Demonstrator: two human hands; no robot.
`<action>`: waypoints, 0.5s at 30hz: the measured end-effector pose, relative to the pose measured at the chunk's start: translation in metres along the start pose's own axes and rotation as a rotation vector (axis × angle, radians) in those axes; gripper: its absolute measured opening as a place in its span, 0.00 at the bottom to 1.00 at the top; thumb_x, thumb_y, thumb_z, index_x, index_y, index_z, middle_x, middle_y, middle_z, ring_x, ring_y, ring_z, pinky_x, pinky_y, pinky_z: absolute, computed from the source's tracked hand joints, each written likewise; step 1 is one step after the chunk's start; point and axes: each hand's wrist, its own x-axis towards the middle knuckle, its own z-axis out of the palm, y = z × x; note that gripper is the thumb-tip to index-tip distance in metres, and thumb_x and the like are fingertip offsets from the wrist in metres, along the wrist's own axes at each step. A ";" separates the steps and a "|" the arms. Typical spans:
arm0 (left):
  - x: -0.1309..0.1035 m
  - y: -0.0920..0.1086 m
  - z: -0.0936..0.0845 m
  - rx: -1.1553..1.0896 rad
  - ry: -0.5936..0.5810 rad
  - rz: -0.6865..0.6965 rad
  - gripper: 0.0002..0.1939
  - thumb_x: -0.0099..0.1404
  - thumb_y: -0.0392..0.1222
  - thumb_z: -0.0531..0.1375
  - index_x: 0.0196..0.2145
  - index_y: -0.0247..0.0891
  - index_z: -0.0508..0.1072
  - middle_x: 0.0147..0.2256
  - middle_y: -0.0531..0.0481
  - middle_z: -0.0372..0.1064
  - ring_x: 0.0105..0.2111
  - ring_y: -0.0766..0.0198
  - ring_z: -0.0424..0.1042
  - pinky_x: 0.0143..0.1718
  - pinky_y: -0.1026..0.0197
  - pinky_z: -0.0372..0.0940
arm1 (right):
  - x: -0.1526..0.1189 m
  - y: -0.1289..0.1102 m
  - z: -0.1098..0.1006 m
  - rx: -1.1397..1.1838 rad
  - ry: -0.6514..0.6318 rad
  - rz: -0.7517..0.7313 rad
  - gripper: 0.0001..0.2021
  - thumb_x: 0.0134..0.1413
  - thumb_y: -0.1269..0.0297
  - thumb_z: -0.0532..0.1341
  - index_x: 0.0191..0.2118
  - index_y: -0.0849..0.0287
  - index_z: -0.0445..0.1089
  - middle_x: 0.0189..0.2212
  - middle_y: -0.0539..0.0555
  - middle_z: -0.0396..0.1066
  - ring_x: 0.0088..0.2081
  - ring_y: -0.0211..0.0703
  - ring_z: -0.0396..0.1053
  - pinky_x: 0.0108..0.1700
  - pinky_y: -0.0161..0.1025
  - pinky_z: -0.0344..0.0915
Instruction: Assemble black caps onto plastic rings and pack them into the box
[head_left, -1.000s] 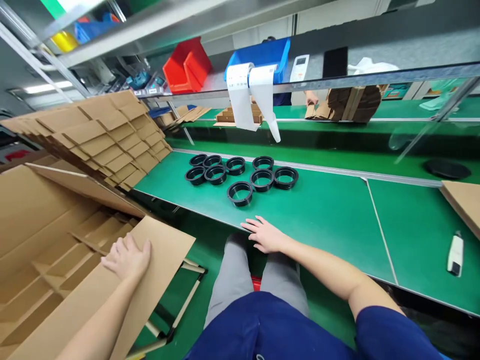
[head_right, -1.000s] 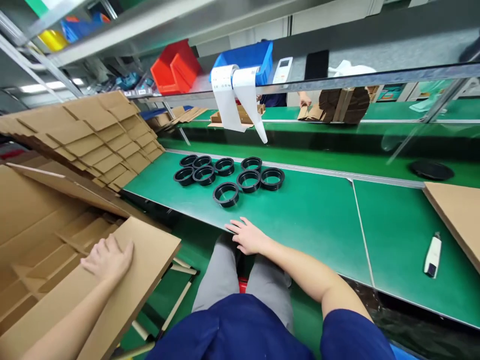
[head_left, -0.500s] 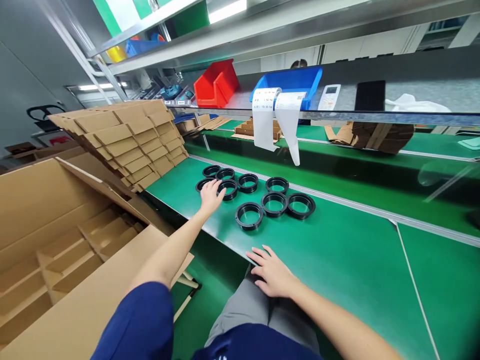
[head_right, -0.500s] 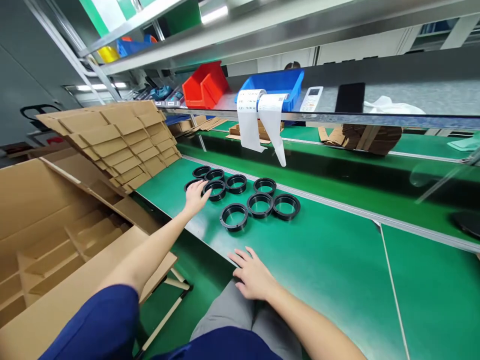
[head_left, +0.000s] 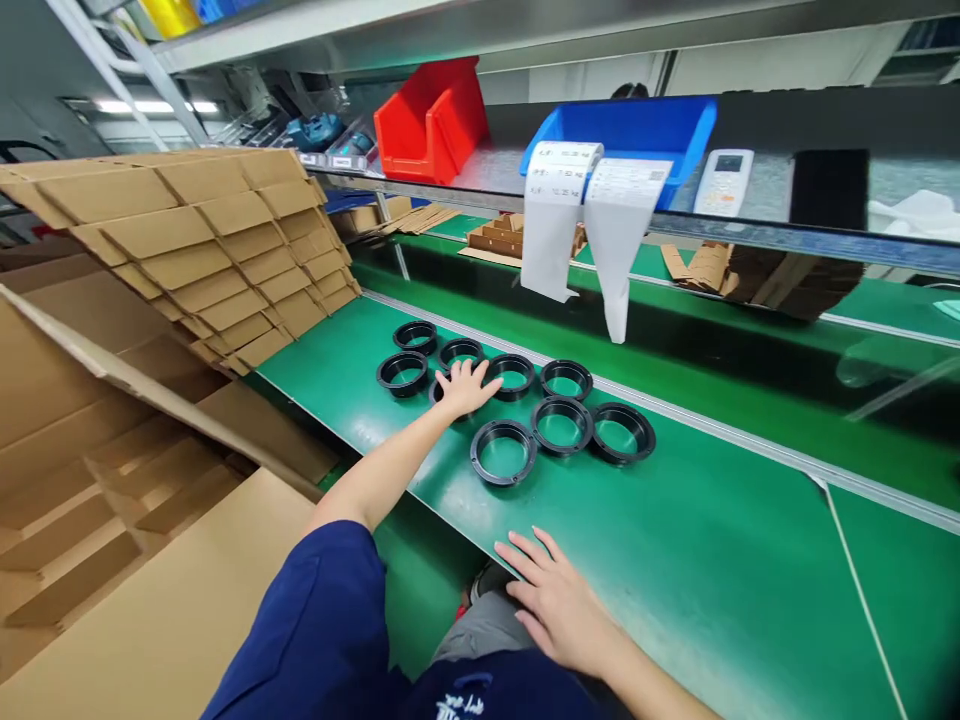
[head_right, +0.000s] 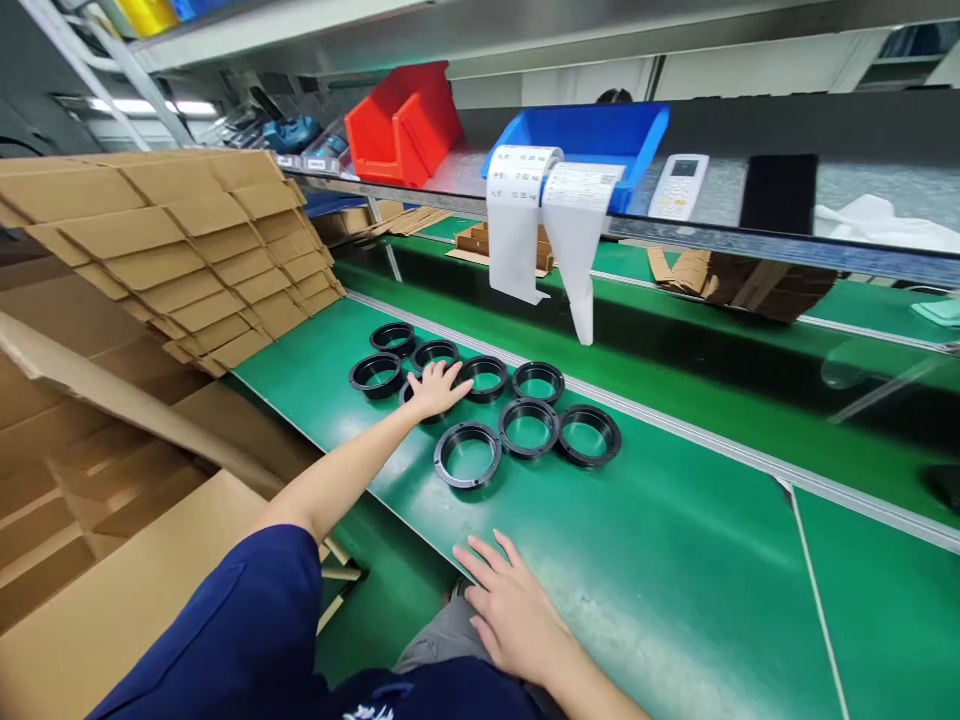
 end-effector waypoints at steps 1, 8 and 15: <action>-0.001 -0.001 -0.001 -0.003 -0.001 0.018 0.37 0.71 0.70 0.48 0.71 0.52 0.56 0.72 0.42 0.47 0.72 0.39 0.41 0.66 0.21 0.35 | 0.000 0.000 0.001 0.003 -0.012 0.010 0.13 0.63 0.67 0.61 0.51 0.56 0.74 0.74 0.45 0.41 0.74 0.50 0.36 0.75 0.63 0.33; 0.040 -0.044 -0.063 0.015 0.177 -0.104 0.33 0.76 0.58 0.43 0.72 0.41 0.54 0.73 0.37 0.42 0.72 0.37 0.36 0.64 0.19 0.38 | 0.004 -0.001 0.004 0.042 -0.017 0.025 0.14 0.66 0.66 0.59 0.54 0.54 0.74 0.73 0.46 0.45 0.74 0.53 0.40 0.75 0.64 0.37; 0.056 0.041 -0.027 0.030 0.024 0.313 0.36 0.69 0.65 0.53 0.69 0.48 0.60 0.69 0.40 0.54 0.71 0.36 0.41 0.66 0.24 0.45 | 0.017 0.004 -0.014 -0.165 0.037 -0.044 0.09 0.69 0.62 0.61 0.47 0.55 0.78 0.70 0.48 0.53 0.72 0.48 0.46 0.75 0.55 0.40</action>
